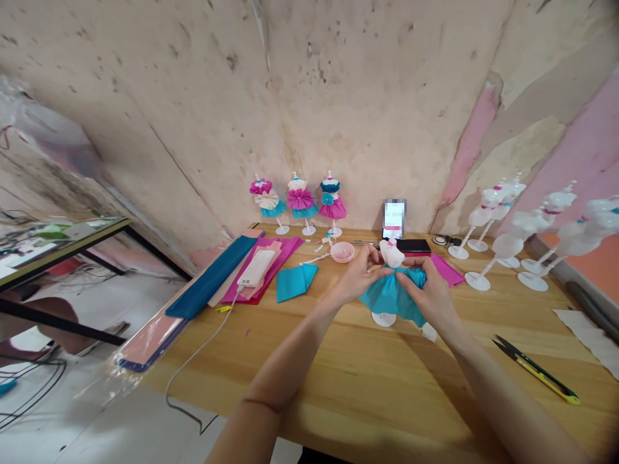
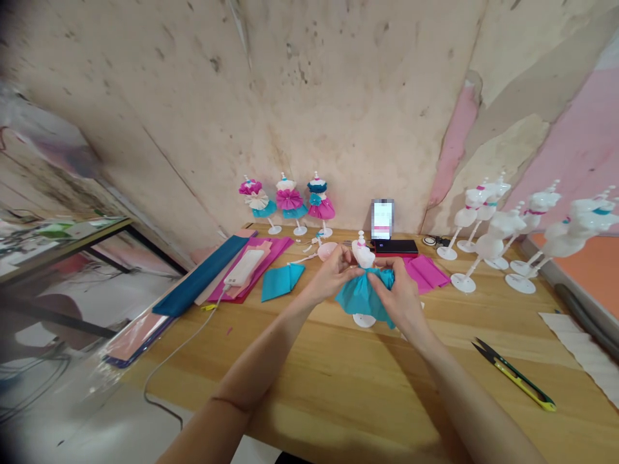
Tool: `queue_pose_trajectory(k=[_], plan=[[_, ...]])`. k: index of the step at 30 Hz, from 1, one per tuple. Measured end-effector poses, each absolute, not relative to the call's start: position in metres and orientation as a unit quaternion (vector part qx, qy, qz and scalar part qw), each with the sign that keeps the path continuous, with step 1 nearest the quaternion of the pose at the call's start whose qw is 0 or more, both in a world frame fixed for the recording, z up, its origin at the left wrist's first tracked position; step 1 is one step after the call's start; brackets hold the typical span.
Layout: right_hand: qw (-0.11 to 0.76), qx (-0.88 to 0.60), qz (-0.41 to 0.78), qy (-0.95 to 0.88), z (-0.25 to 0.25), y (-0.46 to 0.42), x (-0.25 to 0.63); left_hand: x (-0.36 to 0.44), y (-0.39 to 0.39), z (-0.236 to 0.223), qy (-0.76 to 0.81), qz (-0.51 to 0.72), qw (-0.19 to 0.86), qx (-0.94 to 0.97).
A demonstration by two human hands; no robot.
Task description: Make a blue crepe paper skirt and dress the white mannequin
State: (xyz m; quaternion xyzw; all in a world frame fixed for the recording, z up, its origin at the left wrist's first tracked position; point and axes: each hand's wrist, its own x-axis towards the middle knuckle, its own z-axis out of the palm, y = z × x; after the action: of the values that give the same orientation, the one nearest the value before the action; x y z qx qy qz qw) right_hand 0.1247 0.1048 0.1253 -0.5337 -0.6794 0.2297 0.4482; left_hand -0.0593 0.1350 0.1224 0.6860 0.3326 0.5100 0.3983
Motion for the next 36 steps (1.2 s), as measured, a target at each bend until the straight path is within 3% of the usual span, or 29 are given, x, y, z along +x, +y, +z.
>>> queue_pose_trajectory(k=[6, 17, 26, 36], plan=[[0.462, -0.508, 0.259, -0.679, 0.136, 0.097, 0.124, -0.059, 0.128, 0.124, 0.284, 0.515, 0.494, 0.640], [0.462, -0.476, 0.378, -0.646, 0.143, 0.092, 0.123, -0.053, 0.121, 0.117, 0.296, 0.530, 0.482, 0.631], [0.444, -0.515, 0.151, -0.718, 0.131, 0.093, 0.121, -0.051, 0.119, 0.117, 0.290, 0.530, 0.473, 0.641], [0.472, -0.519, 0.151, -0.697, 0.132, 0.090, 0.120, -0.050, 0.112, 0.125, 0.281, 0.528, 0.485, 0.638]])
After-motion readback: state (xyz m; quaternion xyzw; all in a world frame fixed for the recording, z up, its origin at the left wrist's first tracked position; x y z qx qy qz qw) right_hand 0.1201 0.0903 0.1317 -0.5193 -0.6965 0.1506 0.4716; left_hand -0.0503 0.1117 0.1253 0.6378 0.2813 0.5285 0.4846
